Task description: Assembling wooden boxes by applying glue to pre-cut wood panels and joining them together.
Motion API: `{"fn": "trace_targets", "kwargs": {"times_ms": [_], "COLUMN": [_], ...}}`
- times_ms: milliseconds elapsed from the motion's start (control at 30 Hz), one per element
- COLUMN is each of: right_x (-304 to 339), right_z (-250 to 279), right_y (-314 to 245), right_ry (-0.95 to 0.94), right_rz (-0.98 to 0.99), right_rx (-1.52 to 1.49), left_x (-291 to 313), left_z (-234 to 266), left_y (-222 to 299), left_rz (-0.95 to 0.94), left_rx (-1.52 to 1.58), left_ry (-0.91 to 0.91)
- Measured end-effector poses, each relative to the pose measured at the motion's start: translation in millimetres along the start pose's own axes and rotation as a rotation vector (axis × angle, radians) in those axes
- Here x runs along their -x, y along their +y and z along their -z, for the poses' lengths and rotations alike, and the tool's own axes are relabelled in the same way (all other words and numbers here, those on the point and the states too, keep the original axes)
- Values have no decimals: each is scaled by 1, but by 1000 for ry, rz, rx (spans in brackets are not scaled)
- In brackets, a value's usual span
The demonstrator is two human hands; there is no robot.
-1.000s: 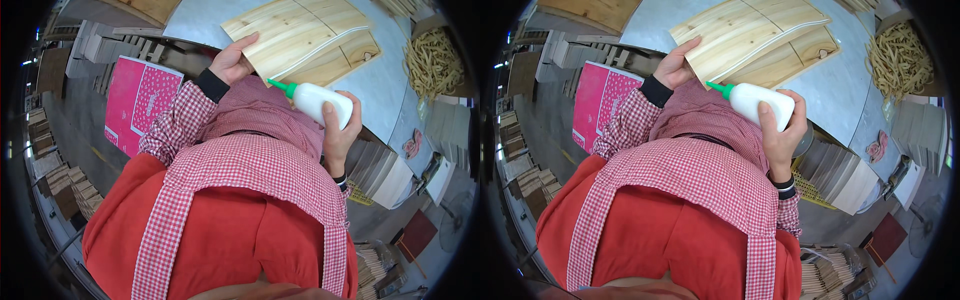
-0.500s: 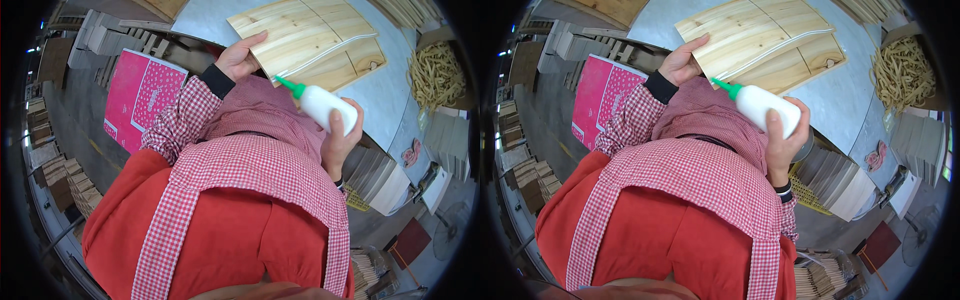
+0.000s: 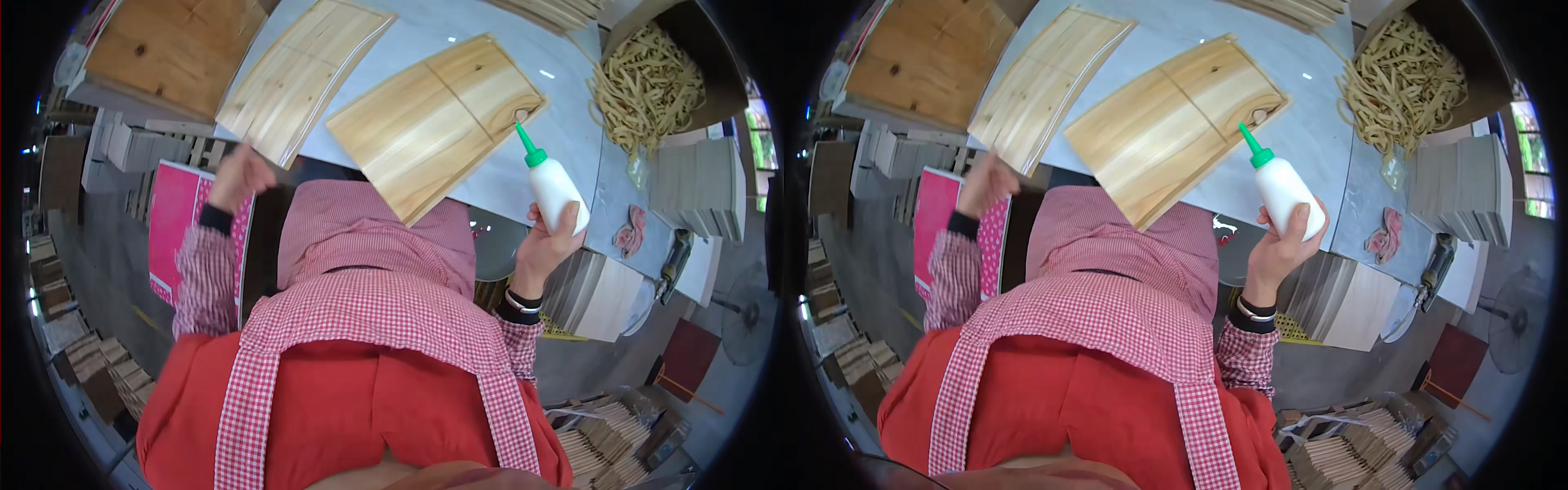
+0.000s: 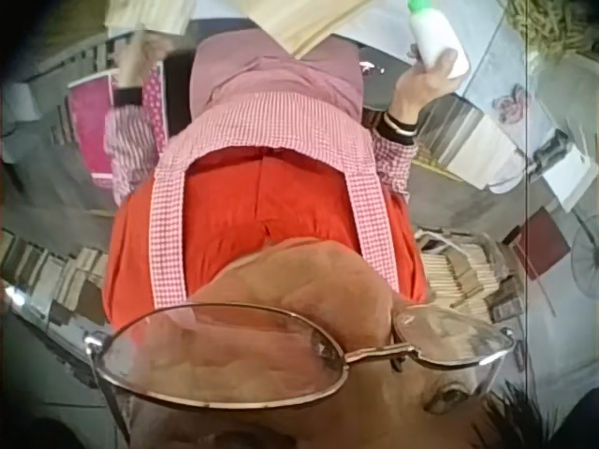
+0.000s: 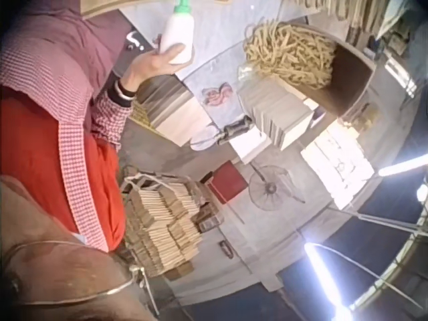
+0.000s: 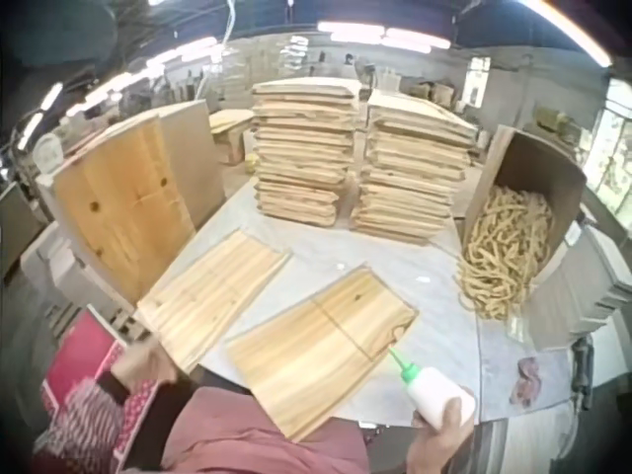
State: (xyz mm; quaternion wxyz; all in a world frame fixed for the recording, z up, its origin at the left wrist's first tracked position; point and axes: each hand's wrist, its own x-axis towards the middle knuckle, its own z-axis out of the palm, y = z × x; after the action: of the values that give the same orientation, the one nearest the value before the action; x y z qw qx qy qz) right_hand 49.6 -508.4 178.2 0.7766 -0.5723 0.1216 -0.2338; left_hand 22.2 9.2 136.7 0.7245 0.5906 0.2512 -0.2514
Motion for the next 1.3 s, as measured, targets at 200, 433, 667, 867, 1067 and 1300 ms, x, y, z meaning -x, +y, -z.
{"fn": "trace_targets", "kwargs": {"times_ms": [200,433,667,867,1067,1300], "right_x": [-75,-95,-84,-80,-85,-78], "right_z": [-17,-64,-104,-118,-116,-73], "right_y": [26,49,71,60,45,9], "right_ry": [56,-279,-392,-440,-543,-568], "right_rz": [81,36,424,447,599,605], "right_rx": [22,237,523,597,637,780], "left_x": [11,-20,-17,-16,-18,-19], "left_z": [-197,-248,-254,-256,-255,-254], "left_y": [-37,-43,-43,-43,-44,-45], "left_rz": [109,107,105,92,115,133], "left_rx": [324,479,512,516,536,579], "left_ry": [-204,-199,-198,-197,-221,-228]}}
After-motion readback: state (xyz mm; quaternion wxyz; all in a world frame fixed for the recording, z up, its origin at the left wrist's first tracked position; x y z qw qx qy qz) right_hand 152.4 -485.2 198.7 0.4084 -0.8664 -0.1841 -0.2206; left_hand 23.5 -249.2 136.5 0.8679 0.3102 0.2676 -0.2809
